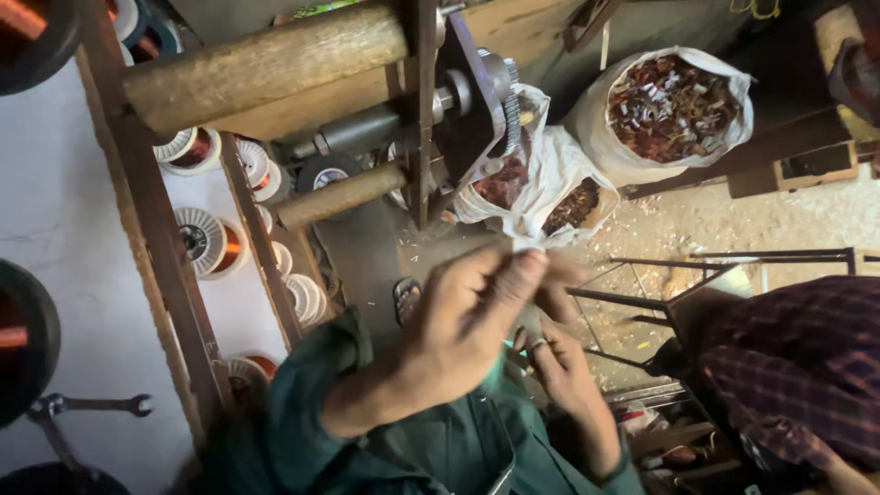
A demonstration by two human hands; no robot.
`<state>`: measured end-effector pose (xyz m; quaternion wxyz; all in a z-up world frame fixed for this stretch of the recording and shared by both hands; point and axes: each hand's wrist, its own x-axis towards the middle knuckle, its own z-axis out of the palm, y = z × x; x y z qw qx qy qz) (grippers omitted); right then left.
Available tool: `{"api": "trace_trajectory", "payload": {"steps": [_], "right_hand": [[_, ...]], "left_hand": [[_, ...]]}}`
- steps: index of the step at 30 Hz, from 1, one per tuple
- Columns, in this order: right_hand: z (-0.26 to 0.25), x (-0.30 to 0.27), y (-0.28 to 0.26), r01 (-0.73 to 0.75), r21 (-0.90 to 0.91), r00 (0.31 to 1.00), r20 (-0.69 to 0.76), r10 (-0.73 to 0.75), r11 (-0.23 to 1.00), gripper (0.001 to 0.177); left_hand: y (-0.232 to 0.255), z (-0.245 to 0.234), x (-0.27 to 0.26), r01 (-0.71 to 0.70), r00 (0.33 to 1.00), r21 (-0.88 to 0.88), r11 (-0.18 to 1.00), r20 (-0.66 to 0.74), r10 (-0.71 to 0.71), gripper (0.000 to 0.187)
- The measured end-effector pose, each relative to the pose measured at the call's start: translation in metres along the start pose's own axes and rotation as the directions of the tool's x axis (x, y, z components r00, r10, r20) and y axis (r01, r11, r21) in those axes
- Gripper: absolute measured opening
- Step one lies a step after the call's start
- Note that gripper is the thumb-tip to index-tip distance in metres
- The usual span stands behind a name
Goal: The person measures a wooden handle with a tape measure, then manually rotates a crank on a wire-winding machine to wind copper wire onto a bobbin.
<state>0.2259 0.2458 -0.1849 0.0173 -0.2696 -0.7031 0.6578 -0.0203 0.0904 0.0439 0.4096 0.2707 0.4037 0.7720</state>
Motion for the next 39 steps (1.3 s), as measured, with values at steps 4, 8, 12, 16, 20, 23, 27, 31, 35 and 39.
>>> {"api": "trace_trajectory", "payload": {"steps": [4,8,12,16,20,23,27,31,35,39], "right_hand": [[-0.001,0.022,0.065,-0.095,-0.341,0.984,-0.173,0.037,0.935,0.016],[0.012,0.021,0.087,-0.188,-0.641,0.980,-0.170,0.100,0.744,0.028],[0.035,0.039,0.043,-0.179,-0.806,0.975,-0.071,0.209,0.564,0.047],[0.034,0.052,-0.043,0.009,-0.831,0.972,0.137,0.190,0.556,0.069],[0.044,0.047,-0.123,0.374,-0.002,0.905,0.221,-0.364,0.928,0.069],[0.068,0.051,-0.158,0.377,0.240,0.903,0.119,-0.412,0.895,0.065],[0.082,0.061,-0.180,0.221,0.073,0.971,-0.105,-0.213,0.972,0.026],[0.075,0.061,-0.182,0.379,-0.453,0.854,-0.164,-0.493,0.807,0.024],[0.072,0.067,-0.187,0.458,-0.391,0.861,-0.027,-0.507,0.798,0.034],[0.075,0.077,-0.193,0.405,0.287,0.857,0.210,-0.470,0.868,0.066]], "left_hand": [[0.014,-0.013,-0.001,-0.057,0.996,0.120,0.991,-0.060,0.065,0.036],[0.013,-0.018,0.001,-0.092,0.990,0.138,0.986,-0.093,0.105,0.035],[0.016,-0.020,0.005,-0.119,0.973,0.159,0.980,-0.180,0.147,0.039],[0.019,-0.026,0.006,-0.028,0.984,0.217,0.976,-0.164,0.065,0.045],[0.010,-0.029,0.008,-0.001,1.000,0.105,0.994,-0.024,0.004,0.043],[0.002,-0.029,0.008,-0.024,0.991,0.298,0.954,-0.119,0.062,0.032],[0.018,-0.041,0.014,-0.232,0.925,0.680,0.695,-0.067,0.374,0.031],[0.049,-0.059,0.016,-0.209,0.922,0.753,0.624,-0.061,0.382,0.021],[0.065,-0.067,0.013,-0.177,0.953,0.693,0.699,-0.056,0.297,0.021],[0.064,-0.068,0.016,-0.102,0.983,0.639,0.762,-0.051,0.174,0.022]]}}
